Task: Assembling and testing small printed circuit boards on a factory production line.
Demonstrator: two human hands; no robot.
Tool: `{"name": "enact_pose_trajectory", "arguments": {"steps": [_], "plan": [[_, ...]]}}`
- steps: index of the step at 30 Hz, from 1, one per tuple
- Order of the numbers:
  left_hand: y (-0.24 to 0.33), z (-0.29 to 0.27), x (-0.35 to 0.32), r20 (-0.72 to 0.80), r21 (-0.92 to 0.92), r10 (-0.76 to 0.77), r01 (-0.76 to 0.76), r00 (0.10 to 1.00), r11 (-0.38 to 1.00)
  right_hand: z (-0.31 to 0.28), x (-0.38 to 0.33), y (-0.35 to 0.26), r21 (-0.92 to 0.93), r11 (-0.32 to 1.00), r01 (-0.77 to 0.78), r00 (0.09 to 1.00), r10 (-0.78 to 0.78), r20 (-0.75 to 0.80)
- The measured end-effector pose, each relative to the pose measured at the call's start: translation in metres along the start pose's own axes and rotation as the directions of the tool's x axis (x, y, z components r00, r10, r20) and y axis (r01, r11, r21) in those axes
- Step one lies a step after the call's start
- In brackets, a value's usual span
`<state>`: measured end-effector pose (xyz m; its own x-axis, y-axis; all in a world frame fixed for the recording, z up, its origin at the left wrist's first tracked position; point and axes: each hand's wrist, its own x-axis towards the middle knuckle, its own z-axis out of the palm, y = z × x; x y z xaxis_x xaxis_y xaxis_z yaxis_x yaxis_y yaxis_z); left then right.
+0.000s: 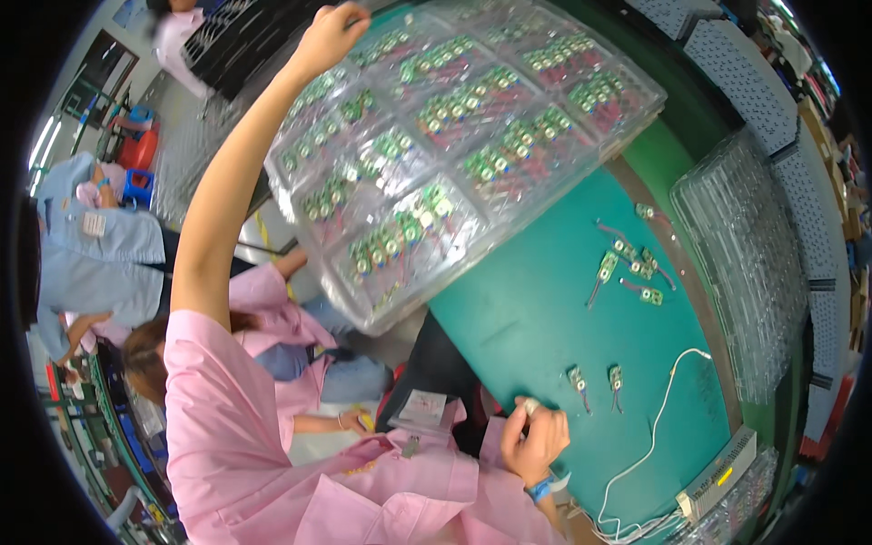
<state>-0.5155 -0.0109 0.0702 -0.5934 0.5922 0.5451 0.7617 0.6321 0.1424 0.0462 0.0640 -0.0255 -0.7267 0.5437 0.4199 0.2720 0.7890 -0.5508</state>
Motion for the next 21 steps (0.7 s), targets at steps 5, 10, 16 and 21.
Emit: {"name": "enact_pose_trajectory", "arguments": {"steps": [5,10,16,21], "plan": [[0.125,-0.033,-0.053,0.162,-0.457,0.188,-0.095,0.969,0.884,0.001,-0.023,-0.015,0.087,0.996,-0.033,0.998,0.038,-0.058],[0.265,-0.116,-0.218,0.164,-0.315,0.635,-0.570,0.755,0.759,-0.024,-0.051,-0.024,0.005,0.967,-0.254,0.963,0.253,-0.097],[0.321,-0.141,-0.348,0.178,-0.692,0.719,-0.434,0.672,0.577,-0.045,-0.048,-0.011,-0.336,0.938,-0.085,0.995,0.065,-0.071],[0.283,-0.148,-0.399,0.478,-0.876,0.623,0.277,0.619,0.396,-0.040,-0.059,-0.001,-0.434,0.900,-0.040,0.999,0.036,-0.016]]}}
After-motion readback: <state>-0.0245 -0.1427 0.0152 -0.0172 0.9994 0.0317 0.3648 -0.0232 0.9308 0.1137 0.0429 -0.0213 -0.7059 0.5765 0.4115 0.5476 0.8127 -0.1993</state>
